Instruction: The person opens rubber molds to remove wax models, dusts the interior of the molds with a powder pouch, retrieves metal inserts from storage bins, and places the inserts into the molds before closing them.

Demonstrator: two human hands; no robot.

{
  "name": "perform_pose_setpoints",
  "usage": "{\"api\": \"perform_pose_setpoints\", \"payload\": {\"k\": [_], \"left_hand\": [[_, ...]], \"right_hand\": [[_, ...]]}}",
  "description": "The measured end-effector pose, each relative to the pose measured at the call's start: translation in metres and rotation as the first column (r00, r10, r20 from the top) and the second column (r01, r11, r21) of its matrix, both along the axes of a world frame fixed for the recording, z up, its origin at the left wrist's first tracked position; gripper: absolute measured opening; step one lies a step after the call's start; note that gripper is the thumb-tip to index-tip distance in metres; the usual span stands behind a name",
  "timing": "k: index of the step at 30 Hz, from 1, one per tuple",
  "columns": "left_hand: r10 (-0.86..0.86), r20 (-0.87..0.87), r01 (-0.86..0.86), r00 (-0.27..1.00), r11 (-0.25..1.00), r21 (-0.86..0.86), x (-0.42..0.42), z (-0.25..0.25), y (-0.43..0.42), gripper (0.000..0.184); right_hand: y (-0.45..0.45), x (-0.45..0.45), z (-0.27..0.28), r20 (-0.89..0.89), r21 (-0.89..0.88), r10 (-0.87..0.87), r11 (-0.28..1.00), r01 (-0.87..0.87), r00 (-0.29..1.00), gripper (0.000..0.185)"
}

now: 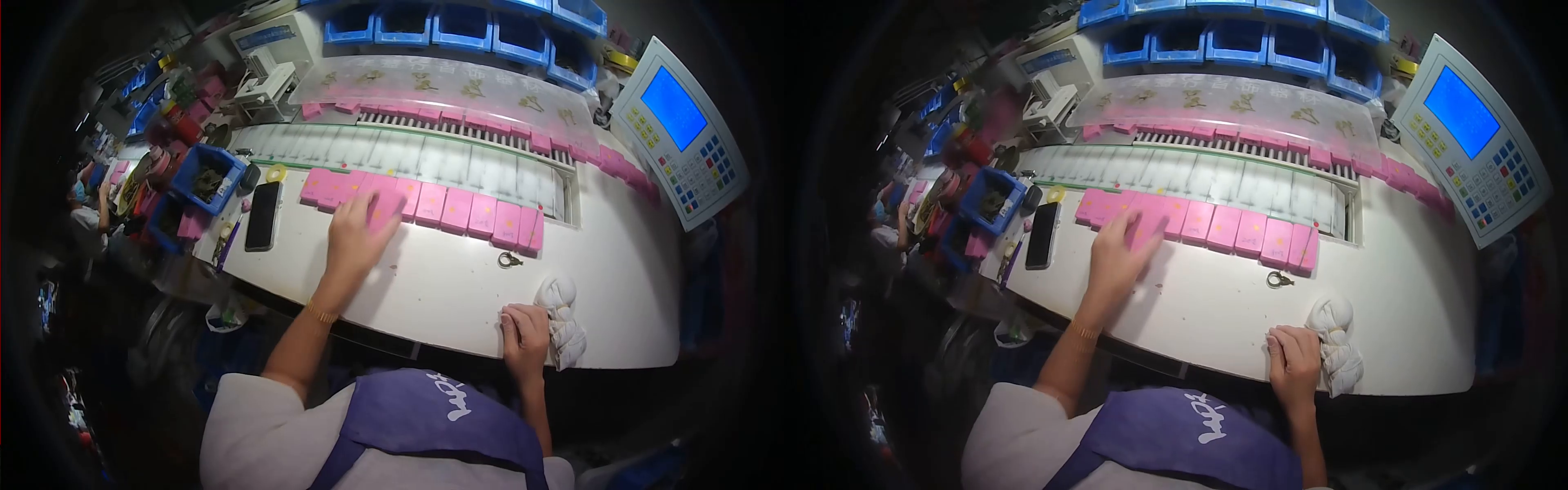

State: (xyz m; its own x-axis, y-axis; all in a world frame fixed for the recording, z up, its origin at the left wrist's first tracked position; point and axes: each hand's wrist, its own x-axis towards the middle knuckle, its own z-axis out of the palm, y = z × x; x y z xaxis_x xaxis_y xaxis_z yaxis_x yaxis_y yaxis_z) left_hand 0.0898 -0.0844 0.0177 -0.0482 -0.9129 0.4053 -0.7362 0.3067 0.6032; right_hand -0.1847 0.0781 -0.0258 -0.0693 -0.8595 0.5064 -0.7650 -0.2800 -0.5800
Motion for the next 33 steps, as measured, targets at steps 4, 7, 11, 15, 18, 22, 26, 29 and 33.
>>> {"api": "perform_pose_setpoints", "payload": {"k": [4,7,11,15,18,22,26,29,33], "left_hand": [[0.099,0.097,-0.085,0.99,0.987,-0.137,-0.028,-0.015,-0.102,0.044],[0.193,0.227,-0.171,0.955,0.979,-0.114,-0.043,-0.034,-0.148,0.042],[0.188,0.333,-0.177,0.924,0.982,-0.065,-0.044,-0.04,-0.159,0.05],[0.148,0.292,-0.072,0.945,0.964,-0.254,-0.024,-0.03,-0.111,0.065],[0.025,0.23,0.019,0.973,0.982,-0.188,-0.019,-0.021,-0.054,0.049],[0.012,0.08,-0.003,0.997,0.994,-0.107,0.012,-0.029,-0.035,0.035],[0.103,0.058,-0.099,0.993,0.993,-0.062,0.053,-0.021,-0.051,0.029],[0.118,0.094,-0.101,0.988,0.981,-0.169,0.07,-0.02,-0.064,0.028],[0.098,0.022,-0.092,0.995,0.978,-0.187,0.087,-0.004,-0.087,0.028]], "right_hand": [[0.001,0.001,0.0,-0.009,-0.004,-0.018,1.0,0.018,1.0,0.009],[0.002,0.001,-0.001,0.0,-0.017,-0.026,1.0,0.026,1.0,0.01],[0.011,-0.001,0.01,0.199,0.133,0.013,0.99,-0.04,0.98,0.01],[0.032,-0.042,0.08,0.362,0.131,-0.172,0.982,0.133,0.916,0.03],[-0.013,-0.137,0.129,0.114,-0.41,-0.514,0.755,0.512,0.85,0.06],[-0.087,-0.251,0.165,0.105,-0.558,-0.669,0.573,0.601,0.735,0.078],[-0.127,-0.263,0.174,0.314,-0.304,-0.622,0.65,0.696,0.718,0.082],[-0.151,-0.284,0.158,0.333,-0.418,-0.67,0.525,0.741,0.663,0.07],[-0.151,-0.286,0.169,0.512,-0.366,-0.429,0.675,0.641,0.744,0.079]]}}
